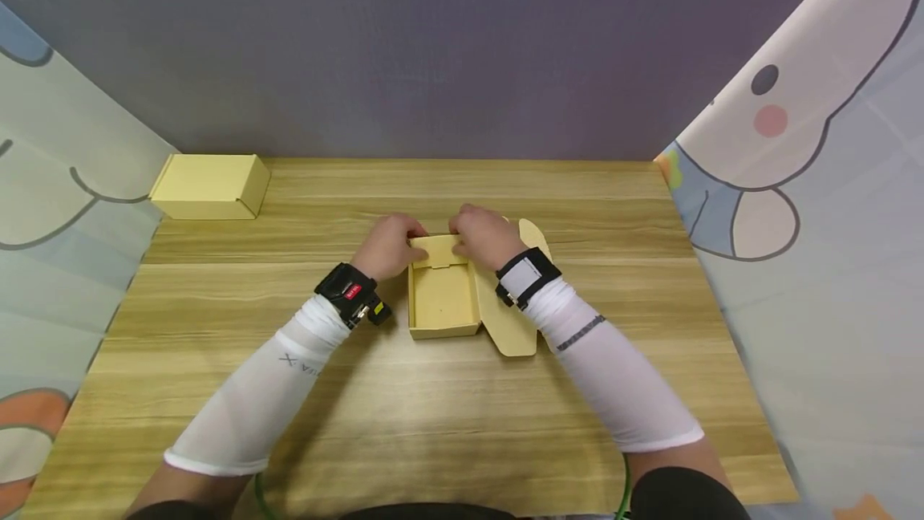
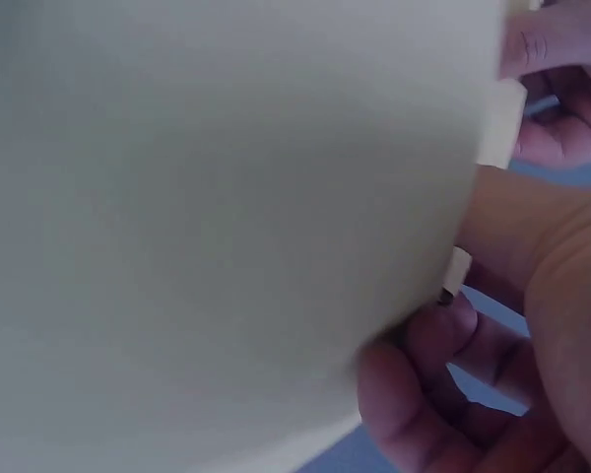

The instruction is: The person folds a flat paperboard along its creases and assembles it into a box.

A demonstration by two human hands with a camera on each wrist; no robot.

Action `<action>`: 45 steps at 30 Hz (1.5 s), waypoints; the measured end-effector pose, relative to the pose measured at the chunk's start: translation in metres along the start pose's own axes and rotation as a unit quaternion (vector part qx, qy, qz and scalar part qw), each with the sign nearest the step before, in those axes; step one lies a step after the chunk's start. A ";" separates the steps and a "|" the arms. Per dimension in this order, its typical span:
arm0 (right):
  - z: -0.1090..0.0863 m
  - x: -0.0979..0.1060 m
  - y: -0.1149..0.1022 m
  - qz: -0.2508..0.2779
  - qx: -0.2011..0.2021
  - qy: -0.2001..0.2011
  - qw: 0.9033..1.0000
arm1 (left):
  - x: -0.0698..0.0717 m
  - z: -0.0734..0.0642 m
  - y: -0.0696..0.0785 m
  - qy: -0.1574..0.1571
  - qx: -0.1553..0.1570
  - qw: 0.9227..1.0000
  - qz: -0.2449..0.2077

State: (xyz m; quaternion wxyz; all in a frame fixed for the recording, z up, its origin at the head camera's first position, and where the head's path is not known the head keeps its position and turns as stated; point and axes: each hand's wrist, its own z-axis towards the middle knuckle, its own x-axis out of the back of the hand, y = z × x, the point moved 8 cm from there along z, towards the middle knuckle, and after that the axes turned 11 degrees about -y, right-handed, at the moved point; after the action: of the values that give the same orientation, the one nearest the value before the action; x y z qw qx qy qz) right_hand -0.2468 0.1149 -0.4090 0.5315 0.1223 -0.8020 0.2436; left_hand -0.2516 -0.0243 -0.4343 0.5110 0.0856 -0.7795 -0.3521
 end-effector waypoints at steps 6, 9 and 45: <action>0.003 0.001 -0.008 -0.084 0.008 0.037 0.996 | -0.003 0.002 0.006 0.011 0.017 0.998 0.066; 0.006 0.000 -0.008 -0.096 0.008 0.038 0.995 | -0.003 0.004 0.008 0.014 0.014 0.996 0.088; 0.016 -0.006 -0.015 -0.111 0.035 0.025 0.993 | 0.002 -0.002 0.020 0.009 -0.024 0.993 0.115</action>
State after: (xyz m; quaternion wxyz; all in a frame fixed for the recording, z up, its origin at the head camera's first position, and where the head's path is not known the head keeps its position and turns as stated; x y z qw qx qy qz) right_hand -0.2504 0.0930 -0.4151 0.5707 0.2226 -0.7610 0.2137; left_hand -0.2466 -0.0112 -0.4200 0.5569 -0.0139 -0.7708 -0.3091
